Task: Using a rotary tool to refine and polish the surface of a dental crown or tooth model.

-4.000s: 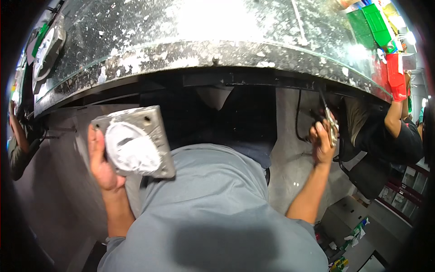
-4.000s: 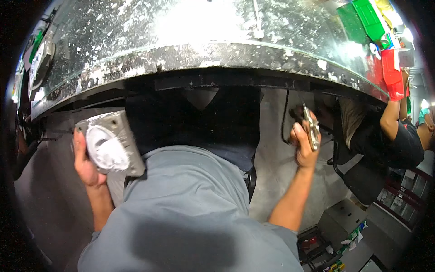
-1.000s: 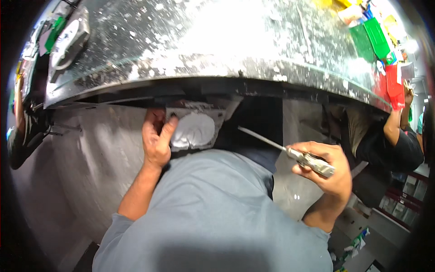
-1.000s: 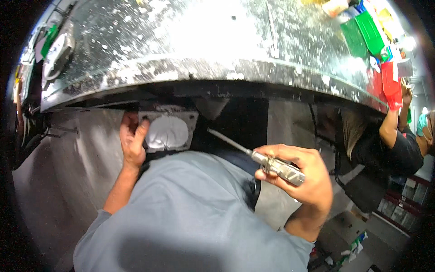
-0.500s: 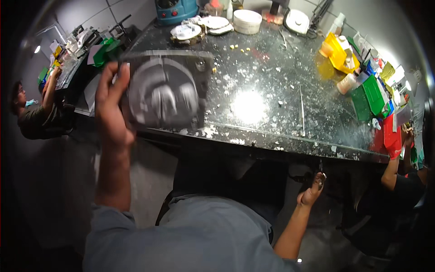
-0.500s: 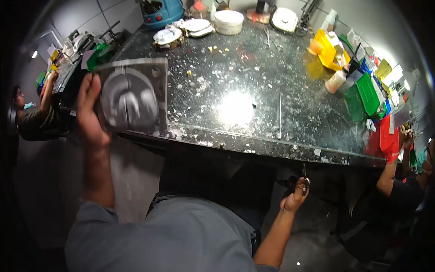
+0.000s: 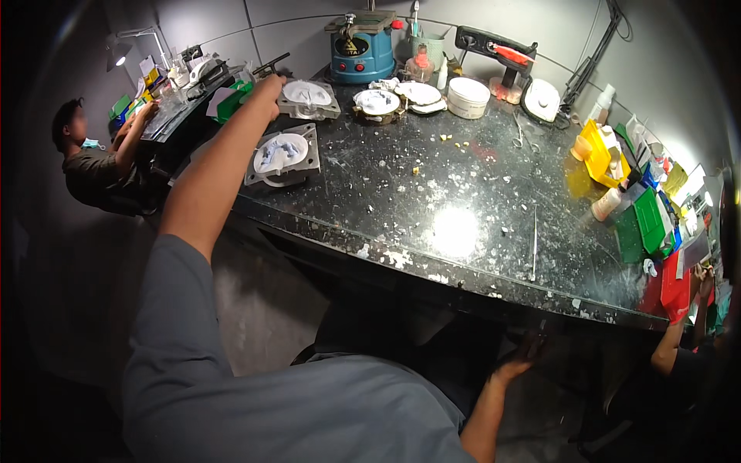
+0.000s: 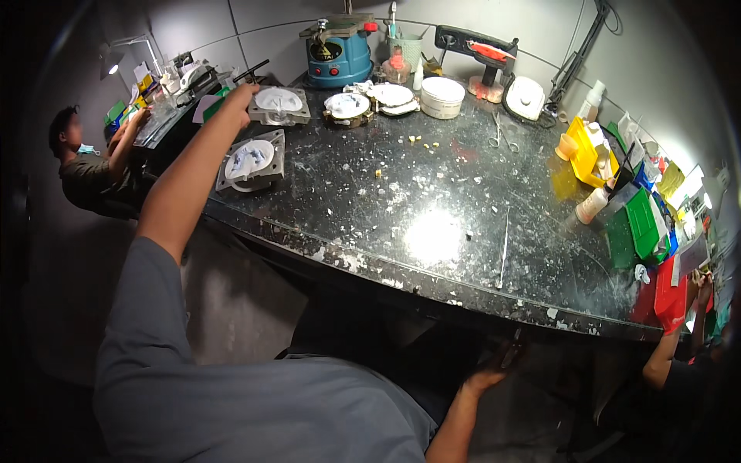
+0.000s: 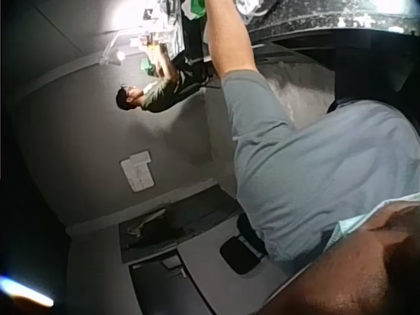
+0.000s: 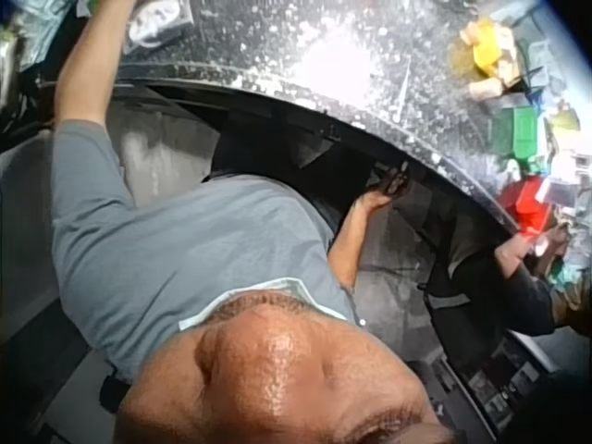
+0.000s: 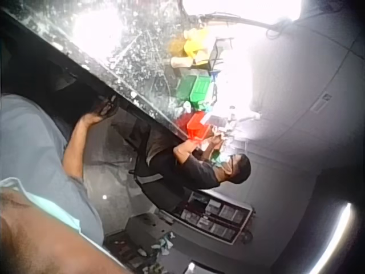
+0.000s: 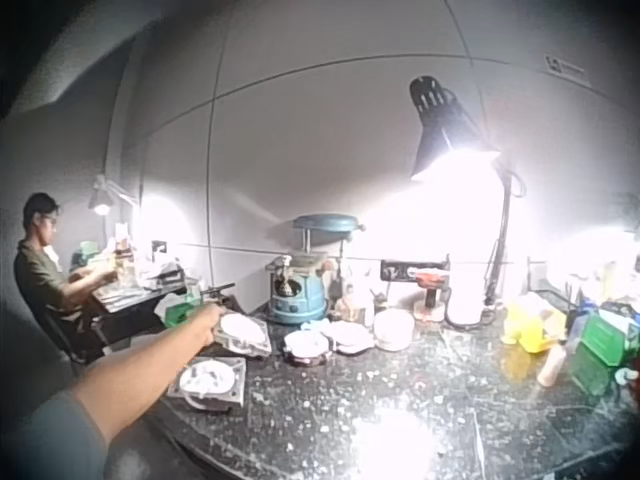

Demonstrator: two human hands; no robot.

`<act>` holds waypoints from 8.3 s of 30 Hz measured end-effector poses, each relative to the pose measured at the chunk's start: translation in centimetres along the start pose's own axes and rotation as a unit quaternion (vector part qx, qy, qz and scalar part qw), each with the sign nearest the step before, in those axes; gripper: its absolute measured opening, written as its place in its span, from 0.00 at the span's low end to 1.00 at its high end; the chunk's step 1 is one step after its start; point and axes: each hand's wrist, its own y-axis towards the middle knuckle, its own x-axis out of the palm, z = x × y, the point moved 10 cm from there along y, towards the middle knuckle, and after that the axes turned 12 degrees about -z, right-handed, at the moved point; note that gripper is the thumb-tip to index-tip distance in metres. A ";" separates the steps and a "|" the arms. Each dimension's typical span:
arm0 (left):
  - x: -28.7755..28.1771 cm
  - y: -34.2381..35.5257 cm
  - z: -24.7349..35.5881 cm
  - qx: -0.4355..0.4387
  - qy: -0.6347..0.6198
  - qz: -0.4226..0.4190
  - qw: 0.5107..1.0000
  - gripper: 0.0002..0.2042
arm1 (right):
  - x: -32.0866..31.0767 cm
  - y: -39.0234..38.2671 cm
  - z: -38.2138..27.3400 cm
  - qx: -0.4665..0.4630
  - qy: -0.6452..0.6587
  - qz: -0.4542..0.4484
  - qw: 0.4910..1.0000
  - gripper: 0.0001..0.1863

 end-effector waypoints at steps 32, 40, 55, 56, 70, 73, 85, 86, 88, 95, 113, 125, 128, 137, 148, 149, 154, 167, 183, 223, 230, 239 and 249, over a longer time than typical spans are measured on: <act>18.9 -28.5 9.1 0.521 0.394 -0.187 0.733 0.16 | 11.1 -4.2 -10.6 0.357 -0.196 -0.594 0.694 0.15; 28.2 -33.6 3.2 0.389 0.318 -0.437 0.746 0.04 | 15.5 13.7 -19.5 0.105 -0.357 -0.382 0.846 0.13; 33.8 -38.0 -5.3 0.410 0.383 -0.566 0.604 0.12 | 21.2 16.7 -17.7 0.011 -0.623 -0.486 0.613 0.24; 32.5 -37.4 -4.6 0.392 0.374 -0.558 0.628 0.13 | 21.1 16.2 -17.0 0.080 -0.578 -0.535 0.611 0.20; 19.9 -20.7 1.9 0.358 0.466 -0.289 0.756 0.17 | 41.5 5.0 -23.3 -0.102 -0.423 -0.553 0.710 0.22; 20.2 -23.8 3.8 0.463 0.475 -0.218 0.716 0.11 | 40.3 7.2 -23.4 -0.109 -0.411 -0.521 0.740 0.20; 25.9 -32.3 3.7 0.521 0.356 -0.331 0.702 0.05 | 30.2 35.6 -10.1 -0.029 -0.254 -0.307 0.917 0.13; 26.2 -32.3 3.7 0.511 0.361 -0.332 0.706 0.05 | 31.4 36.9 -9.4 0.021 -0.254 -0.351 0.901 0.13; 26.6 -31.9 3.7 0.503 0.386 -0.331 0.699 0.05 | 34.7 39.5 -8.7 0.057 -0.226 -0.380 0.895 0.12; 27.2 -29.7 3.6 0.476 0.451 -0.271 0.705 0.10 | 42.8 50.9 -4.0 0.099 -0.161 -0.307 0.933 0.09; 25.0 -30.8 4.4 0.506 0.334 -0.257 0.753 0.07 | 27.0 43.6 -14.2 0.100 0.356 -0.278 0.887 0.19; 24.4 -27.4 2.1 0.570 0.250 -0.239 0.745 0.14 | 19.5 25.3 -23.3 -0.077 0.334 -0.428 0.836 0.25; 27.1 -30.0 1.5 0.599 0.252 -0.239 0.722 0.08 | 16.6 28.1 -17.3 -0.040 0.454 -0.339 0.823 0.26; 32.5 -29.0 -0.2 0.488 0.396 -0.374 0.682 0.08 | 16.5 25.3 -14.9 -0.046 0.138 -0.294 0.945 0.13; 29.0 -22.3 -1.9 0.136 0.513 -0.433 0.728 0.10 | 17.8 24.7 -16.6 -0.064 0.114 -0.308 0.942 0.19; 28.1 -22.7 -2.2 0.135 0.512 -0.436 0.727 0.11 | 18.5 24.5 -17.0 -0.072 0.131 -0.308 0.940 0.19; 27.6 -24.0 -4.1 0.126 0.569 -0.423 0.694 0.11 | 22.7 26.3 -17.0 -0.043 0.153 -0.315 0.936 0.19; 31.8 -24.3 -3.9 0.104 0.185 -0.509 0.834 0.06 | 27.5 25.6 -16.8 -0.131 -0.004 -0.366 0.921 0.15; 30.3 -25.9 -4.4 0.120 -0.019 -0.477 0.871 0.12 | 29.2 20.3 -21.5 -0.202 0.071 -0.428 0.878 0.15; 30.0 -26.5 -5.8 0.011 -0.171 -0.473 0.865 0.07 | 28.7 15.9 -24.9 -0.335 0.064 -0.412 0.845 0.19; 29.8 -26.4 -6.0 0.003 -0.168 -0.456 0.874 0.08 | 28.7 16.1 -24.8 -0.306 0.083 -0.409 0.855 0.18; 30.1 -26.5 -5.9 -0.004 -0.165 -0.470 0.867 0.08 | 28.3 16.1 -25.8 -0.360 0.041 -0.391 0.846 0.19; 30.1 -26.3 -6.0 -0.024 -0.230 -0.476 0.848 0.07 | 28.6 16.2 -24.6 -0.258 0.054 -0.452 0.852 0.14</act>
